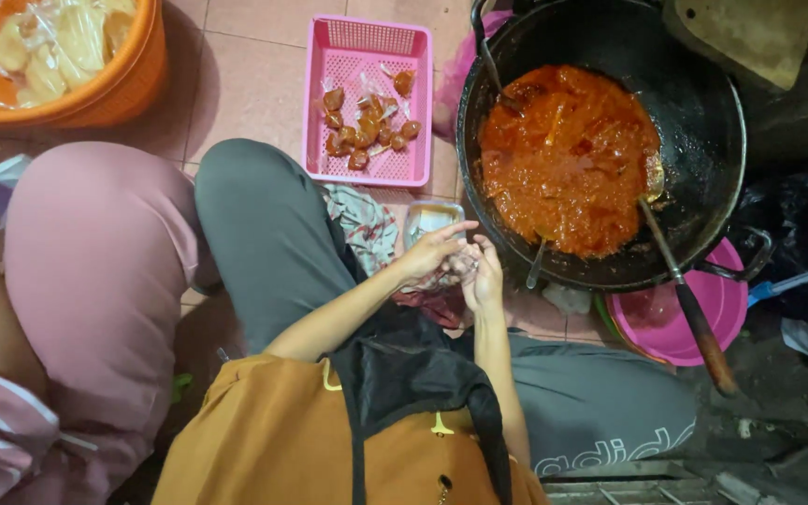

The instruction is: Packing cooked food from a wok into small plastic bags.

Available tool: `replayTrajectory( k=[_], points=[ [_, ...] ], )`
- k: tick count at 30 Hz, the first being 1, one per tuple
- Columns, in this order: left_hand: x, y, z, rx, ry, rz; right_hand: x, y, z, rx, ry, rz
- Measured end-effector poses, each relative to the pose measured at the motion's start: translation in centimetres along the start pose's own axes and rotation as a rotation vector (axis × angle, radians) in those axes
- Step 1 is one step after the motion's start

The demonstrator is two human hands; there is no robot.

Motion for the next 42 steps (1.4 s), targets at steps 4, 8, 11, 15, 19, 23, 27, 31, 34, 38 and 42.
replayTrajectory(
  k=[4,8,11,15,19,23,27,31,34,38,42],
  points=[
    [0.0,1.1,0.0,-0.003,-0.002,-0.028,2.0,-3.6,1.2,-0.005,-0.007,0.004],
    [0.2,1.9,-0.3,0.016,-0.046,-0.131,2.3,-5.1,1.6,0.022,-0.059,0.106],
    [-0.5,0.9,0.4,0.024,-0.037,-0.121,1.6,-3.5,1.3,0.033,-0.048,0.039],
    [-0.4,1.1,0.4,0.002,-0.027,0.008,1.6,-2.5,1.1,-0.023,-0.068,-0.042],
    [-0.6,1.5,0.5,-0.033,-0.056,0.055,1.4,-3.1,1.0,0.044,-0.064,0.040],
    [-1.8,0.5,1.3,-0.056,-0.054,-0.001,1.0,-4.3,0.4,0.150,-0.112,-0.200],
    [1.6,-0.7,0.8,0.065,0.011,0.047,-4.7,0.0,-3.8,0.386,-0.576,-1.175],
    [1.8,-2.0,0.1,0.136,0.018,0.163,-7.3,6.5,-8.1,0.383,-0.730,-1.095],
    [1.6,-1.2,0.2,0.057,0.081,0.069,-7.0,8.8,-8.5,0.160,-0.827,-1.131],
    [3.6,0.8,-0.3,0.041,0.132,0.104,-7.5,9.2,-7.3,0.223,-0.586,-1.310],
    [3.5,2.4,-1.5,0.026,0.113,0.365,-6.4,8.5,-6.0,0.147,-0.206,-1.493]
  ],
)
Point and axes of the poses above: each hand's wrist, its own z-axis towards the middle knuckle, its own y-axis out of the palm, x = y × z, the point moved 9 cm from there along z, towards the middle knuckle, and after that the axes turned 3 degrees about z, right-handed, at the moved point
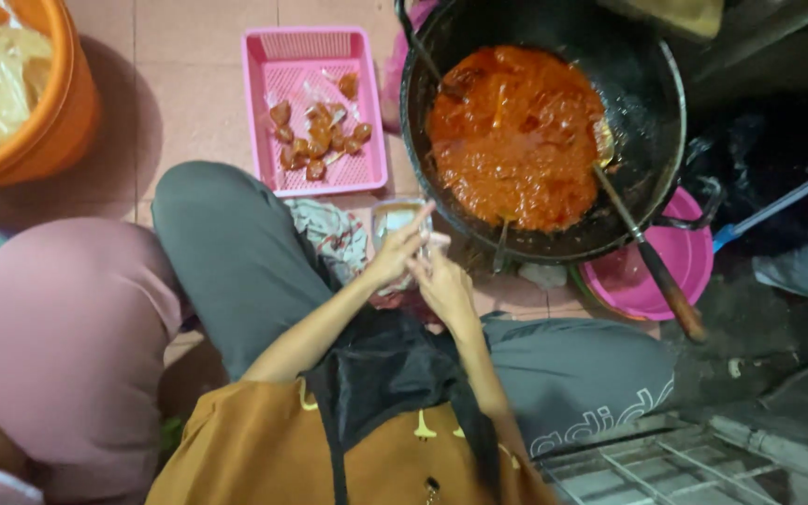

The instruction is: Packing cooked food from a wok into small plastic bags.

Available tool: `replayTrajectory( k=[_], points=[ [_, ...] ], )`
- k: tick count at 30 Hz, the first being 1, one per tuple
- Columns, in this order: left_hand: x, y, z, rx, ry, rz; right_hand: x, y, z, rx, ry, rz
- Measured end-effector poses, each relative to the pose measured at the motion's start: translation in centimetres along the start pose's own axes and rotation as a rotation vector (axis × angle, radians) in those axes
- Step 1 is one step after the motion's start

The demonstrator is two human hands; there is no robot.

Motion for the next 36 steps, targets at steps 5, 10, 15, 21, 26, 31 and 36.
replayTrajectory(
  k=[5,10,15,21,26,31,36],
  points=[
    [0.9,1.2,0.6,-0.143,0.049,0.151,1.8,0.9,0.7,-0.145,-0.003,-0.049],
    [4.4,1.8,0.0,-0.218,0.120,0.203,-0.1,-2.5,-1.4,-0.128,-0.138,0.080],
    [8.8,-2.0,1.4,0.059,0.100,0.102,-3.3,-15.4,-4.2,0.201,-0.242,-0.381],
    [9.9,-1.5,4.7,0.017,0.096,-0.641,-0.2,-12.0,-1.6,-0.004,-0.262,-0.731],
    [8.6,-0.3,5.1,0.017,0.031,-0.669,3.7,-11.1,0.3,0.136,-0.511,-0.700],
    [7.7,-1.5,4.5,0.037,0.023,-0.622,4.1,-21.4,1.5,0.475,-0.505,-0.270],
    [9.0,-1.5,4.3,0.046,0.045,-0.530,15.7,-24.5,5.6,0.389,0.053,0.507]
  ],
)
Point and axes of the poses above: each hand's wrist, its own z-axis towards the middle knuckle, its own y-axis out of the palm, x = y × z, the point moved 9 cm from there along z, towards the middle knuckle, and after that the axes turned 3 degrees about z, right-handed, at the moved point
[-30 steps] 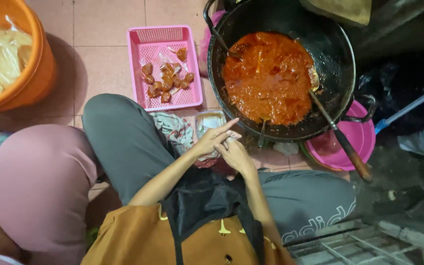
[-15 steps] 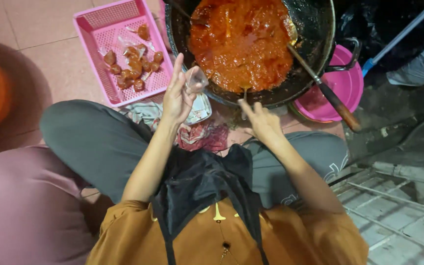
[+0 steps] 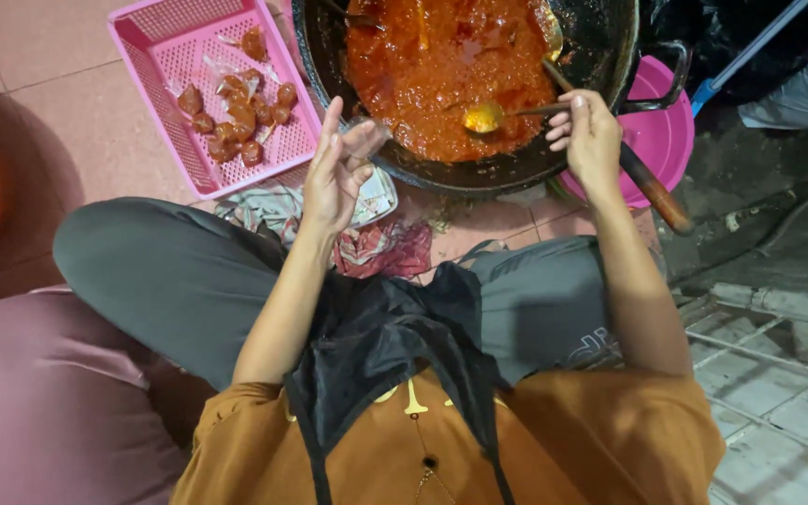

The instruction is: Packing cooked food from a wok into small plastic bags.

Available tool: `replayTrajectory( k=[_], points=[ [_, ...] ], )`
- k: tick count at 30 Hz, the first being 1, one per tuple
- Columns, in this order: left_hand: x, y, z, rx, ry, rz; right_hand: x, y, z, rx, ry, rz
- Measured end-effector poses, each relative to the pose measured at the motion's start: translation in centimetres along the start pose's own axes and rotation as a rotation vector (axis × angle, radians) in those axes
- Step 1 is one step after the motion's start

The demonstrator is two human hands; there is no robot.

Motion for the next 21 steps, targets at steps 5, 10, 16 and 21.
replayTrajectory(
  k=[5,10,16,21],
  points=[
    [0.1,1.0,0.0,-0.026,0.006,-0.058,4.8,0.4,0.8,0.036,0.011,-0.005],
    [-0.1,1.6,0.1,-0.052,0.000,-0.130,14.2,3.5,2.7,0.077,0.219,0.237],
    [0.0,1.2,1.0,-0.090,0.038,-0.130,17.5,4.7,3.0,0.079,0.420,0.590],
    [-0.6,0.5,2.9,-0.040,0.052,-0.079,16.7,3.8,2.7,0.048,0.451,0.660]
  ],
)
Point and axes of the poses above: each hand's wrist, its own z-axis towards the middle knuckle, its own y-axis out of the palm, x = y × z, the point moved 9 cm from there along z, towards the middle knuckle, and after that the axes turned 3 degrees about z, right-handed, at the moved point
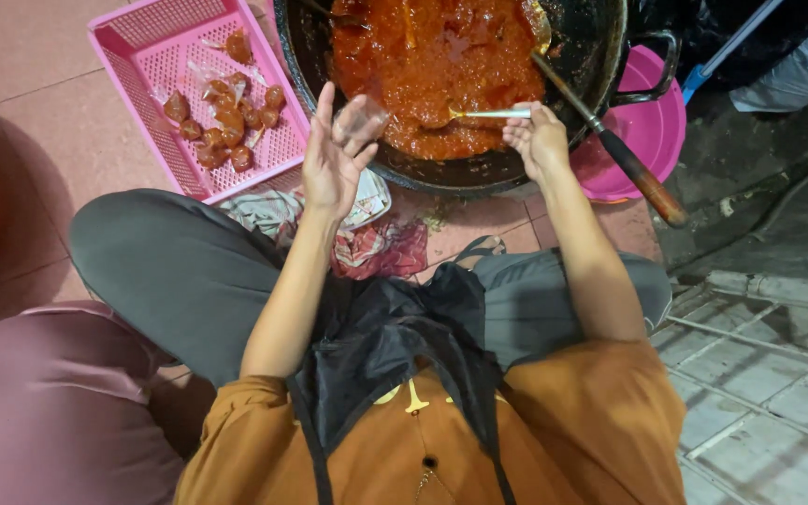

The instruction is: Packing cooked food from a wok into small plastic bags.

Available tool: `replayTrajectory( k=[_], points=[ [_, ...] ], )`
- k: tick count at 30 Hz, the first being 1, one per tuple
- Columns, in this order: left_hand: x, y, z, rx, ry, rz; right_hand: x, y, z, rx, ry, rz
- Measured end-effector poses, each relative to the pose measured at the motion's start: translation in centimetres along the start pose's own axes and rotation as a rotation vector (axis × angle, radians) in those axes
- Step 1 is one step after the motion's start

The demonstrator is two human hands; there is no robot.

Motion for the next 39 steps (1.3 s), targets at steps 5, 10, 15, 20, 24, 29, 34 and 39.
replayTrajectory(
  k=[5,10,15,20,24,29,34,39],
  points=[
    [-0.4,0.0,1.4,0.017,0.003,0.068,-4.0,1.4,-1.8,-0.012,-0.035,-0.031],
    [-1.3,0.3,1.8,0.013,-0.017,0.075,-9.5,3.6,-3.8,-0.020,-0.084,-0.139],
    [-2.3,0.9,1.8,-0.044,-0.058,-0.012,-13.1,3.4,-4.0,-0.060,-0.177,-0.093],
    [-2.0,0.8,1.7,-0.062,-0.050,-0.049,-12.1,2.9,-3.5,-0.058,-0.192,-0.088],
    [-2.0,0.7,2.1,-0.053,-0.047,-0.054,-12.9,3.3,-3.6,-0.044,-0.194,-0.109],
    [-3.7,1.2,3.4,-0.062,-0.072,-0.084,-19.1,6.3,-6.1,-0.103,-0.309,-0.237],
    [-5.8,2.1,4.7,-0.081,-0.110,-0.151,-24.7,11.2,-10.0,-0.129,-0.426,-0.433],
    [-6.7,2.7,5.1,-0.053,-0.133,-0.147,-27.3,14.9,-12.4,-0.293,-0.512,-0.449]
  ],
)
Point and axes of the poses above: each hand's wrist, its own z-axis towards the middle knuckle, its own y-axis out of the palm, x = y × z, the point moved 9 cm from there along z, towards the middle knuckle, and after that the axes turned 3 degrees about z, right-handed, at the moved point
